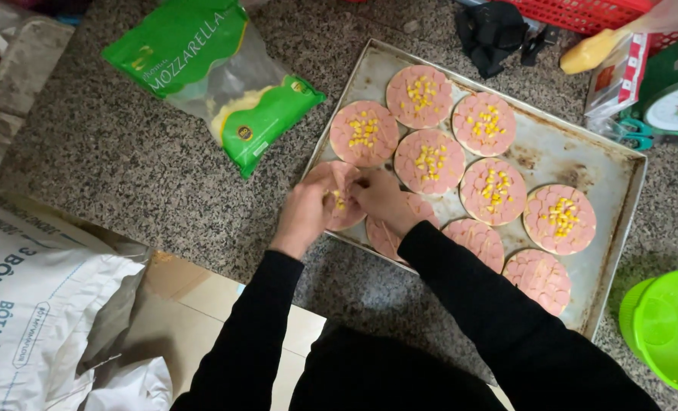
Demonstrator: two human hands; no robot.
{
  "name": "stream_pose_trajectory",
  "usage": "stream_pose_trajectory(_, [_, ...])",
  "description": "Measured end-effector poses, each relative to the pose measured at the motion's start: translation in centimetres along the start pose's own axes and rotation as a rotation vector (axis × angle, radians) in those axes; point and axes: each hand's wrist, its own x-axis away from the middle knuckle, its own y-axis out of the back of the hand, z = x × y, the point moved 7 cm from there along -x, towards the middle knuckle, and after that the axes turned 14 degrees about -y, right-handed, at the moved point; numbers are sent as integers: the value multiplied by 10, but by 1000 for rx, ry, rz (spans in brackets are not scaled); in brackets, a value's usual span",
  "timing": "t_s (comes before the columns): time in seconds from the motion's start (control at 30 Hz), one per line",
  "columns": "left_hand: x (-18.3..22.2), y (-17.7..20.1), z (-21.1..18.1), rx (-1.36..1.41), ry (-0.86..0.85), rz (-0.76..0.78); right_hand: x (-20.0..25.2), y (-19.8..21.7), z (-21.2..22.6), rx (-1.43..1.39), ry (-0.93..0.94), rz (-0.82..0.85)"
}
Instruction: Topping dough bases with corn kernels and frying bread rolls in a pan.
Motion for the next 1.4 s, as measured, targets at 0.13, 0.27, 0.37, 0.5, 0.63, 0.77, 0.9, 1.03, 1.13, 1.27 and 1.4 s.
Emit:
stream_pose_trajectory(0.13, [-17, 3, 4, -61, -107, -81, 6, 9, 19, -24, -29, 8])
stream_pose_trajectory(0.27, [-21, 4, 11, -44, -132, -74, -2, 4, 22, 6, -5, 5])
stream_pose_trajectory(0.37, [-12, 3, 15, 2, -110, -102, -2, 2, 14, -31, -12, -25])
stream_pose_trajectory(0.5, [2, 24, -11, 79, -145, -118, 0, -8, 0, -78, 9, -38])
stream_pose_trajectory(0.63, [6, 32, -22, 79, -204, -168, 4, -3, 2, -92, 6, -39])
stream_pose_trajectory(0.77, [9, 23, -5, 45, -182, -198, -8, -2, -11, -5, -32, -78])
stream_pose_trajectory(0.9, [13, 27, -9, 20, -205, -170, -6, -11, -11, 30, -76, -32])
stream_pose_trajectory(1.03, [6, 17, -13, 52, -249, -175, 14, 6, 13, -78, 72, -99])
stream_pose_trajectory(1.13, [4, 29, -27, 44, -259, -167, 8, 7, 9, -61, 113, -122])
stream_pose_trajectory(1.27, [10, 27, -9, 48, -183, -156, 1, 3, -9, 3, 40, -113])
stream_pose_trajectory(1.4, [24, 5, 11, -10, -147, -122, 12, 7, -6, -64, 49, -92])
